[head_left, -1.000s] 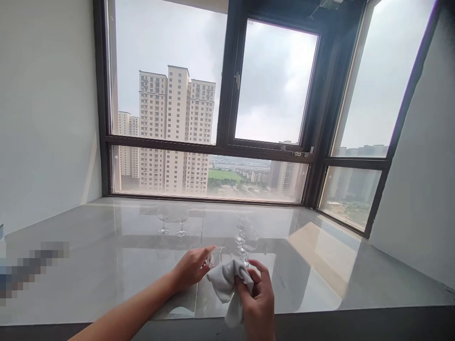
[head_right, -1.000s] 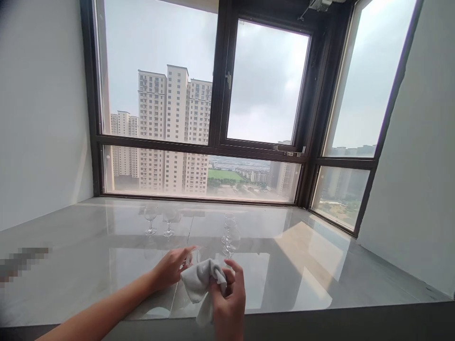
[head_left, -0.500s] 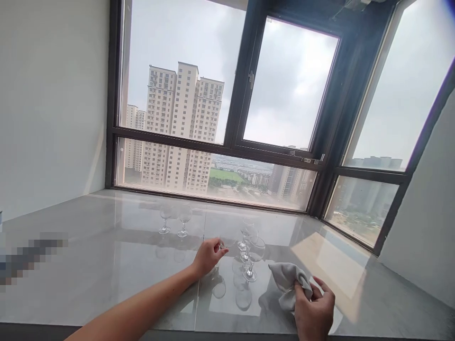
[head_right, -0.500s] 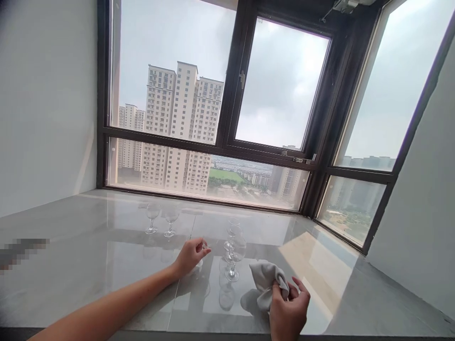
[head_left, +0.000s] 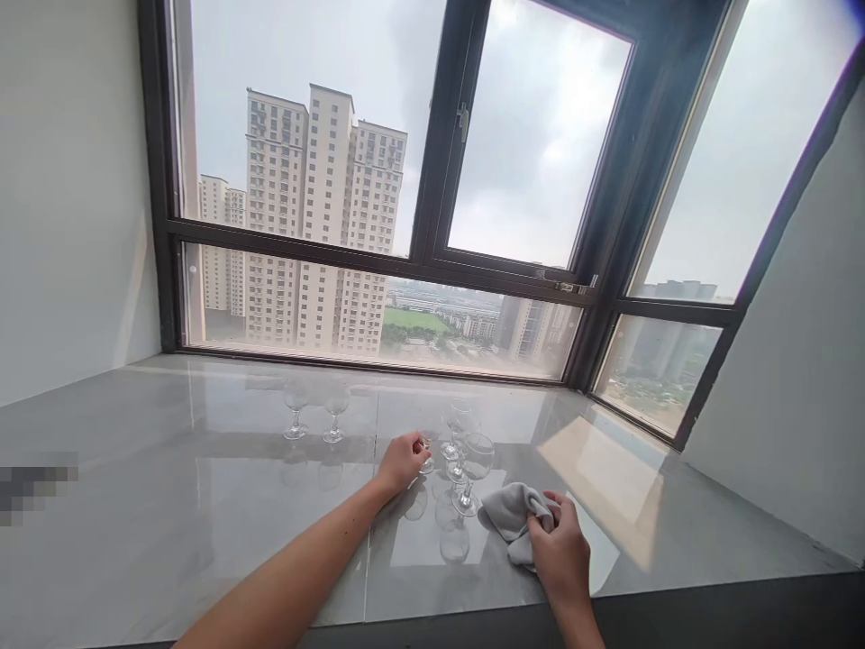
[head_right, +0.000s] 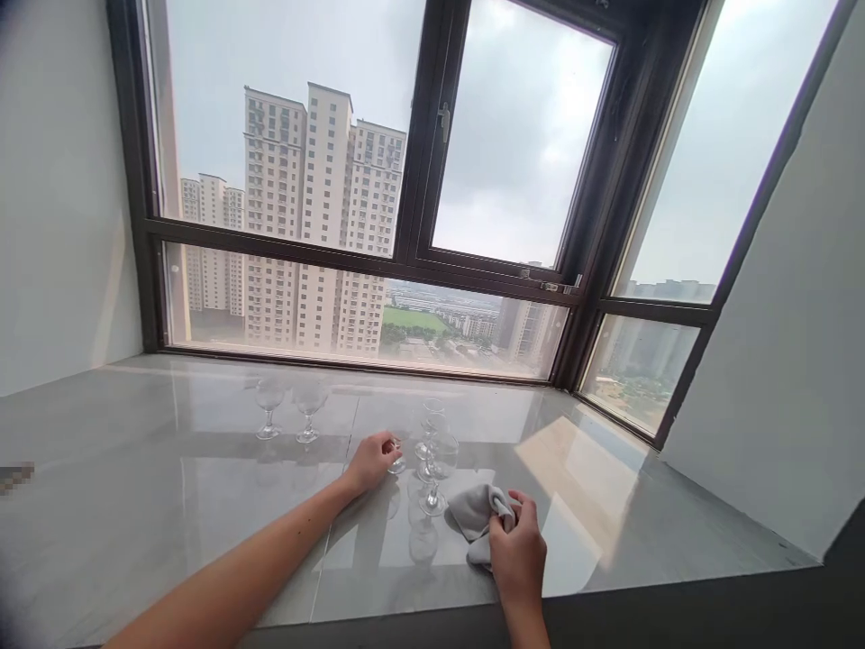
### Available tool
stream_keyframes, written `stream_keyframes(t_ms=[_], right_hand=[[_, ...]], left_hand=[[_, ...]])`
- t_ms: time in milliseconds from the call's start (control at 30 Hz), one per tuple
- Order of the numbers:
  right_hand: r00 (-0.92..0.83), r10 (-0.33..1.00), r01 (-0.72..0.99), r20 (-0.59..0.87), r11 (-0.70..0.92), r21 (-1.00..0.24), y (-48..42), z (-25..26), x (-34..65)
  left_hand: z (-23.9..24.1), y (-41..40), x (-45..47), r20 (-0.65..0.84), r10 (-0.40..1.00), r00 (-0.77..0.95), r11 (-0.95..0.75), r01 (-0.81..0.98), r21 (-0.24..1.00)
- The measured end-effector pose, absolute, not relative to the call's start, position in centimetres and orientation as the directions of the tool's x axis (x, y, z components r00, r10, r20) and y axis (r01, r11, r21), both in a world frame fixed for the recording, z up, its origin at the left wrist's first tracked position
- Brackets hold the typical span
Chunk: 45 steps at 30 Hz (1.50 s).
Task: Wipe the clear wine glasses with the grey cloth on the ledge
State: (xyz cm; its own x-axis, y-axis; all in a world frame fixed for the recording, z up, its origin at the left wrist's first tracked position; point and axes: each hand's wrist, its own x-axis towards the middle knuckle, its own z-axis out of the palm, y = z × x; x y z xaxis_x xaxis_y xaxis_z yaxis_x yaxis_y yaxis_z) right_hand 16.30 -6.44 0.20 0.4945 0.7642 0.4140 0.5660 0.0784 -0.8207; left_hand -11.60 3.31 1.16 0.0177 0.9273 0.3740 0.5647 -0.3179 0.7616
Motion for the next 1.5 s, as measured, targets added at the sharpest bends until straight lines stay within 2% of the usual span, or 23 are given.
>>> stream_keyframes(t_ms=[233,400,633,867,1067,1133,1333,1433,1500], right_hand=[[0.494,0.771,0.582,0.403,0.051,-0.811,-6.3,0.1,16.3],[0.500,0.753,0.611,0.428,0.044,-0.790,-6.3,0.2,16.1],[0.499,0.776,0.587,0.385,0.025,-0.809,-6.2,0.1,16.2],[0.501,0.793,0.574,0.346,-0.006,-0.819,-6.1,-0.3,16.3],[0.473,0.813,0.579,0.339,0.003,-0.815,-6.3,0.0,16.0],[0.468,0.817,0.577,0.336,0.006,-0.817,-6.2,-0.1,16.0],[0.430,0.846,0.590,0.316,0.001,-0.808,-6.2,-0.1,16.0],[0.421,0.857,0.587,0.297,-0.008,-0.809,-6.1,-0.4,16.1],[0.409,0.868,0.584,0.280,-0.014,-0.812,-5.8,-0.8,16.2]], left_hand=[[1.1,3.8,-11.5,0.361,0.933,0.004,-0.287,0.616,0.734],[0.8,4.5,-11.8,0.353,0.935,-0.024,-0.264,0.616,0.742],[0.9,4.2,-12.2,0.352,0.934,-0.061,-0.249,0.595,0.764],[1.5,2.8,-12.3,0.436,0.890,-0.131,-0.283,0.590,0.756],[3.7,-3.2,-13.2,0.527,0.825,-0.202,-0.307,0.624,0.719],[4.2,-6.4,-12.9,0.569,0.807,-0.156,-0.362,0.631,0.686],[3.2,-14.8,-10.8,0.649,0.747,0.144,-0.547,0.689,0.477],[1.4,-17.4,-10.4,0.530,0.816,0.229,-0.526,0.675,0.517],[0.2,-19.1,-10.3,0.332,0.912,0.241,-0.403,0.678,0.614]])
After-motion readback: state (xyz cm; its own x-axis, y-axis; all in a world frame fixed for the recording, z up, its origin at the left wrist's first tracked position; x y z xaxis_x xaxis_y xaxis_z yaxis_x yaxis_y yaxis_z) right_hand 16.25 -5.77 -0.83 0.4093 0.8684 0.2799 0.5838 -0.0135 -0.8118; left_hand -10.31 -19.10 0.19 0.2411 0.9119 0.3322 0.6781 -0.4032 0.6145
